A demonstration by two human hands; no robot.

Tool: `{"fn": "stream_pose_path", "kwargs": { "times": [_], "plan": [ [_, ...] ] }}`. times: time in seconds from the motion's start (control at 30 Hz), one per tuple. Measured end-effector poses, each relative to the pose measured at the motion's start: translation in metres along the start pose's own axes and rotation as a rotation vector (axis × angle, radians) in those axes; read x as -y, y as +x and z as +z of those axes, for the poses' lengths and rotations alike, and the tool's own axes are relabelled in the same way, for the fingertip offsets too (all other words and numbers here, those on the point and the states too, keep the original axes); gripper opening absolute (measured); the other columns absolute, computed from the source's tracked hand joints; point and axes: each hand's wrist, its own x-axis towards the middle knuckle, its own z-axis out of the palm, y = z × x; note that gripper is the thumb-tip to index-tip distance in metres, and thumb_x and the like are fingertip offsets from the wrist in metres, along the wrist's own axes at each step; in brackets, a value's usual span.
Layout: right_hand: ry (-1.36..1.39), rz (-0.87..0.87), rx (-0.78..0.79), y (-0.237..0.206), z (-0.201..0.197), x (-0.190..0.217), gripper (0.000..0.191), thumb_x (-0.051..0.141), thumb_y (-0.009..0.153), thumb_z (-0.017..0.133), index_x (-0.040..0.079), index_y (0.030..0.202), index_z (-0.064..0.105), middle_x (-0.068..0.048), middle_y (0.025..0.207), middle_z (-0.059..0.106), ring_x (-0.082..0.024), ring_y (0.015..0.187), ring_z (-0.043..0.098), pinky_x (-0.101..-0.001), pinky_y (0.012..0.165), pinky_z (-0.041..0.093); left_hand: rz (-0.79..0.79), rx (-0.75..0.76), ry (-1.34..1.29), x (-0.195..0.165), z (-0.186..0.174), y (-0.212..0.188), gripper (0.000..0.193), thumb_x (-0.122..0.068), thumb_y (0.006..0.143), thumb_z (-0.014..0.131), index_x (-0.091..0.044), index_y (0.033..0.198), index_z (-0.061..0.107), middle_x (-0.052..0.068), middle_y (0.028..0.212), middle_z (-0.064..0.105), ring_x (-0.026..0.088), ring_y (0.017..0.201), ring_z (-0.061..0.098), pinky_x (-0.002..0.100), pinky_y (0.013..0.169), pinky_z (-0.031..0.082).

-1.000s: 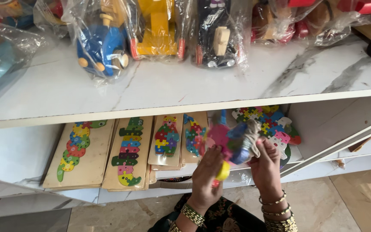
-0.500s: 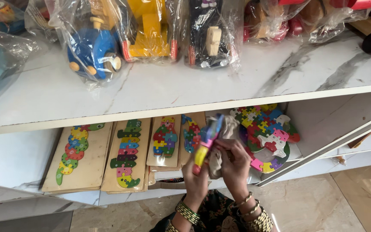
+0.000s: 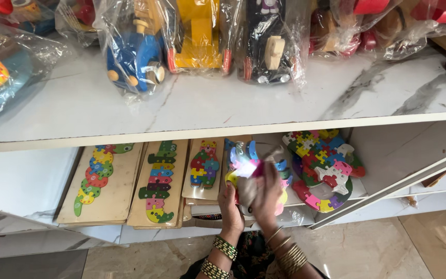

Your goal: The person wipes wooden puzzle toys one at a time with a cloth, turning each piece over to clean both sides, and places them back on the shelf. They work along the shelf, then move to another section to wipe small wooden toy vehicles.

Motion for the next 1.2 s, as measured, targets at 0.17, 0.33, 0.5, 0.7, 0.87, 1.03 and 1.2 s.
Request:
{"fn": "stream_pose_path", "kwargs": {
  "times": [0.17,0.33,0.5,0.7,0.87,1.03,1.2],
  "plan": [
    [-0.027,-0.562,0.421,-0.018,-0.017,0.037,0.072,0.028,0.099,0.045,0.003,0.162,0.021,-0.025,0.167,0.024,-0.04,0.158,0.019,-0.0581,0.127,0.007,-0.073,0.167,-0.247,-0.012,-0.026,0.01,0.049,-0.04,0.12,0.065,0.007,0.131,0.058,0.008,0.111,0.059,0.015,0.089,0.055,0.03,0.071,0.044],
    [-0.37,-0.27,0.335,0.017,-0.022,0.01,0.075,0.014,0.093,0.042,0.002,0.162,0.015,-0.015,0.171,0.014,-0.029,0.158,0.011,-0.0578,0.125,-0.008,-0.051,0.112,-0.044,-0.047,-0.002,-0.003,0.061,-0.048,0.095,0.062,-0.002,0.136,0.056,0.005,0.121,0.068,0.017,0.11,0.067,0.036,0.094,0.055],
    [-0.06,-0.384,0.325,-0.002,-0.016,0.023,0.077,0.002,0.091,0.036,0.0,0.164,0.009,-0.022,0.172,0.005,-0.033,0.16,0.002,-0.0549,0.128,-0.004,0.004,0.154,0.03,-0.054,0.011,-0.009,0.062,-0.046,0.096,0.065,-0.006,0.142,0.055,0.002,0.118,0.067,0.012,0.106,0.065,0.031,0.09,0.055],
    [-0.201,-0.661,0.382,0.019,-0.021,0.059,0.075,0.012,0.094,0.045,0.008,0.163,0.017,-0.016,0.17,0.014,-0.026,0.159,0.01,-0.0566,0.127,-0.007,-0.004,0.245,0.125,-0.054,-0.004,-0.005,0.05,-0.039,0.1,0.064,-0.001,0.133,0.06,0.002,0.107,0.068,0.01,0.091,0.066,0.028,0.079,0.057],
    [-0.266,-0.407,0.373,0.062,-0.039,0.064,0.067,0.013,0.1,0.048,0.008,0.163,0.026,-0.011,0.126,0.058,-0.016,0.134,0.05,-0.061,0.132,0.001,-0.042,0.296,0.283,-0.067,0.012,-0.019,0.039,-0.029,0.104,0.062,0.002,0.128,0.066,0.002,0.1,0.068,0.01,0.09,0.063,0.027,0.079,0.054],
    [-0.179,-0.512,0.173,0.055,-0.036,0.066,0.06,0.016,0.094,0.063,0.006,0.151,0.048,-0.016,0.143,0.057,-0.028,0.137,0.053,-0.0579,0.128,0.023,0.012,0.218,0.286,-0.057,0.015,-0.018,0.044,-0.031,0.099,0.059,-0.002,0.131,0.063,0.0,0.112,0.071,0.008,0.101,0.066,0.024,0.09,0.054],
    [-0.037,-0.621,0.175,0.013,-0.02,0.064,0.055,0.01,0.087,0.071,0.001,0.14,0.056,-0.02,0.145,0.058,-0.034,0.136,0.056,-0.0582,0.119,0.035,0.075,0.12,0.078,-0.035,-0.008,0.002,0.035,-0.034,0.11,0.067,0.0,0.111,0.059,0.002,0.094,0.06,0.014,0.088,0.06,0.03,0.075,0.052]
  ]
}}
